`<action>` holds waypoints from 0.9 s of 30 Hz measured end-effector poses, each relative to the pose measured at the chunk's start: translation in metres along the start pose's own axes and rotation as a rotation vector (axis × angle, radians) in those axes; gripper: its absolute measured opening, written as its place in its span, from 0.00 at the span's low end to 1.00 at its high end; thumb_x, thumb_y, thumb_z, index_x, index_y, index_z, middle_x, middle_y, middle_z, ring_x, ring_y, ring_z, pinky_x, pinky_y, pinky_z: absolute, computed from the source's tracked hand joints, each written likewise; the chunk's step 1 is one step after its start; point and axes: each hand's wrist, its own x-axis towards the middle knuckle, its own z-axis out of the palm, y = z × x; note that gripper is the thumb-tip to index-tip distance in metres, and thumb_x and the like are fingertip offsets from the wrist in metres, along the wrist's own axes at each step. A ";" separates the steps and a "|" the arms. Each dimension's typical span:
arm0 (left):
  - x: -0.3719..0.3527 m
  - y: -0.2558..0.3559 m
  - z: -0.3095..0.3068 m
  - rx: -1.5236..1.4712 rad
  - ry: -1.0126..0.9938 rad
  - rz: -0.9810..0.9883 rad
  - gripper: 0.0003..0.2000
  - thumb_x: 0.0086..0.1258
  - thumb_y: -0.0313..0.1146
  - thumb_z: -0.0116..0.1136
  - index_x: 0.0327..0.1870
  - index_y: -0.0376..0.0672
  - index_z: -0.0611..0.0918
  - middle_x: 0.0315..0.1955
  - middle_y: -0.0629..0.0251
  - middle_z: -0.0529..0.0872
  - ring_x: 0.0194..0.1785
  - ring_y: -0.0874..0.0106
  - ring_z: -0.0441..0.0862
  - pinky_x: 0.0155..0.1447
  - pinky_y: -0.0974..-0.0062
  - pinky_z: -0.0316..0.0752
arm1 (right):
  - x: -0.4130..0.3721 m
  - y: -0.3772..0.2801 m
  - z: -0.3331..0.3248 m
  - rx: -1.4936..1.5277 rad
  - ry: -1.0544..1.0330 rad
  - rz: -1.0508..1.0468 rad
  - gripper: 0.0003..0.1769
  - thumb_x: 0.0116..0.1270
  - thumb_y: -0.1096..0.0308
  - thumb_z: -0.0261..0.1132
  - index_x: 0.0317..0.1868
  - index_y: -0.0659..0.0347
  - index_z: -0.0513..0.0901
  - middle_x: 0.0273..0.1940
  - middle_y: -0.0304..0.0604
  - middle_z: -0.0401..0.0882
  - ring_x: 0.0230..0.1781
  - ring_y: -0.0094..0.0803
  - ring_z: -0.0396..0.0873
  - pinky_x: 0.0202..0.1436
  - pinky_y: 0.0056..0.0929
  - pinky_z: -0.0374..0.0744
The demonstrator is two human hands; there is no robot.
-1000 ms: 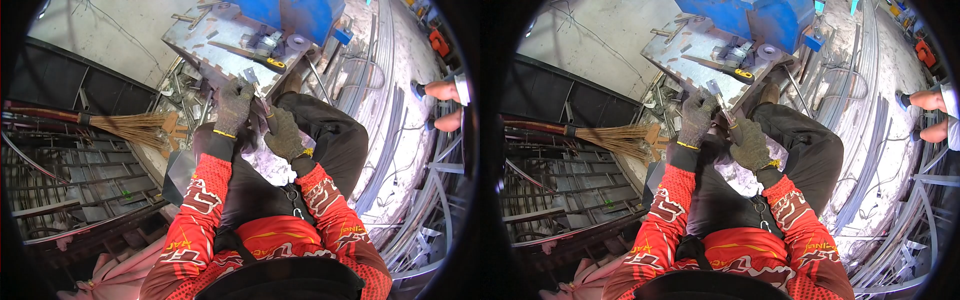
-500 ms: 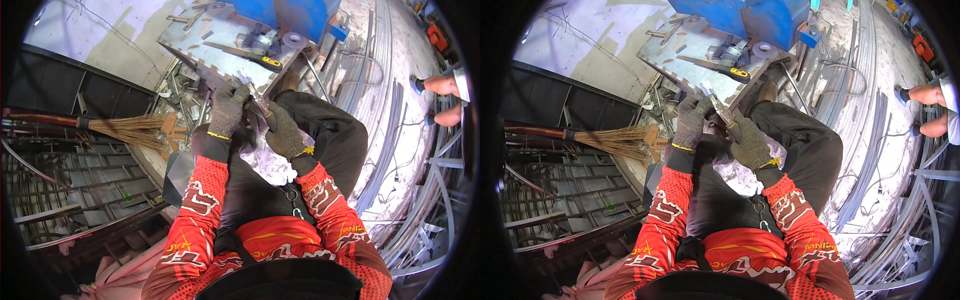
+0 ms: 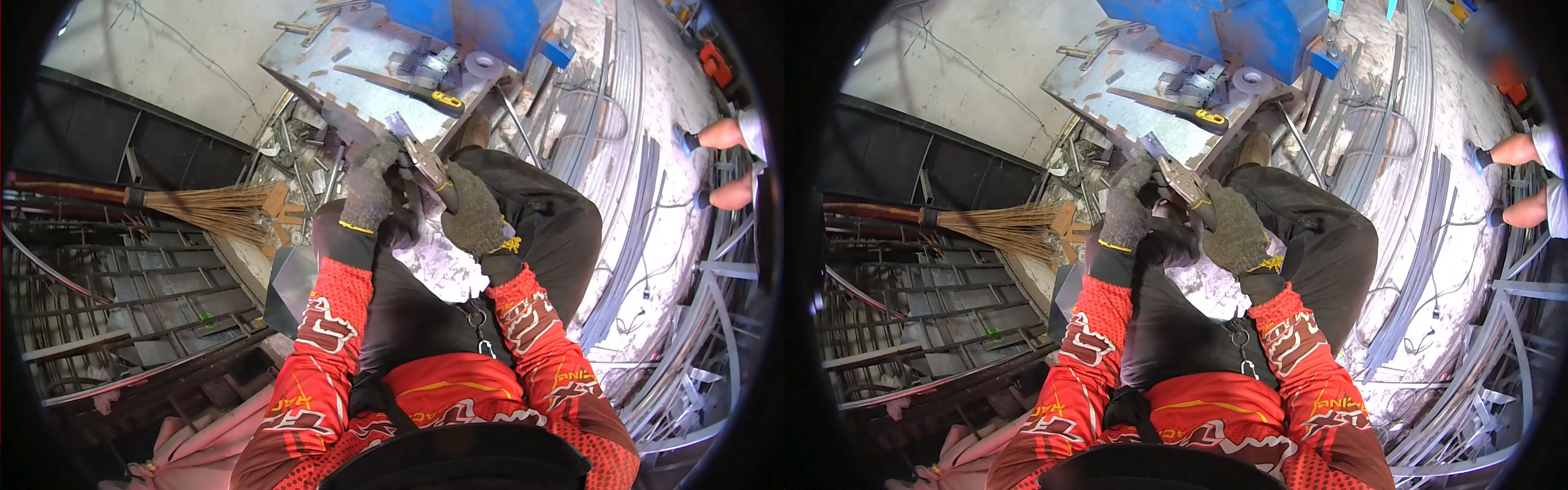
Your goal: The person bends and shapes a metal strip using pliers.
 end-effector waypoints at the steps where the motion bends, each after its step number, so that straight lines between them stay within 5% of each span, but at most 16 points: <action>1: 0.000 -0.002 -0.002 0.023 -0.020 0.002 0.07 0.77 0.32 0.60 0.48 0.40 0.85 0.36 0.68 0.87 0.34 0.76 0.83 0.40 0.78 0.79 | -0.001 0.001 0.001 0.000 -0.001 -0.001 0.43 0.55 0.70 0.72 0.75 0.62 0.72 0.58 0.62 0.81 0.60 0.62 0.80 0.64 0.54 0.79; 6: -0.001 -0.001 -0.003 0.244 -0.093 0.072 0.10 0.77 0.33 0.60 0.52 0.39 0.86 0.43 0.67 0.88 0.41 0.75 0.85 0.43 0.79 0.80 | 0.001 -0.003 -0.003 -0.147 0.012 -0.039 0.41 0.54 0.69 0.72 0.72 0.63 0.74 0.51 0.59 0.81 0.53 0.61 0.80 0.58 0.54 0.79; 8: -0.006 0.008 0.007 0.155 0.007 -0.039 0.08 0.77 0.29 0.60 0.49 0.37 0.87 0.42 0.66 0.87 0.45 0.74 0.86 0.50 0.74 0.82 | 0.006 -0.006 -0.007 -0.196 0.028 -0.053 0.41 0.54 0.69 0.72 0.72 0.64 0.75 0.50 0.57 0.80 0.51 0.59 0.80 0.54 0.54 0.79; 20: 0.004 -0.009 0.017 0.662 0.137 0.123 0.13 0.73 0.35 0.70 0.48 0.33 0.84 0.36 0.64 0.88 0.39 0.74 0.85 0.43 0.73 0.81 | 0.010 -0.015 -0.007 -0.393 0.103 -0.009 0.38 0.56 0.67 0.71 0.70 0.61 0.78 0.51 0.52 0.82 0.50 0.53 0.80 0.51 0.52 0.75; 25: -0.015 0.003 0.033 0.411 -0.038 0.068 0.19 0.69 0.30 0.72 0.57 0.34 0.78 0.40 0.62 0.87 0.41 0.72 0.85 0.46 0.73 0.82 | 0.008 -0.022 -0.011 -0.384 0.060 -0.108 0.37 0.59 0.62 0.74 0.69 0.62 0.78 0.56 0.53 0.81 0.54 0.51 0.79 0.53 0.52 0.76; 27: -0.029 0.008 0.039 0.263 -0.092 0.005 0.22 0.68 0.28 0.72 0.60 0.35 0.76 0.41 0.61 0.87 0.42 0.72 0.85 0.47 0.73 0.83 | 0.004 -0.019 -0.002 -0.143 0.057 -0.077 0.37 0.57 0.67 0.73 0.70 0.64 0.77 0.61 0.57 0.80 0.58 0.55 0.79 0.59 0.55 0.78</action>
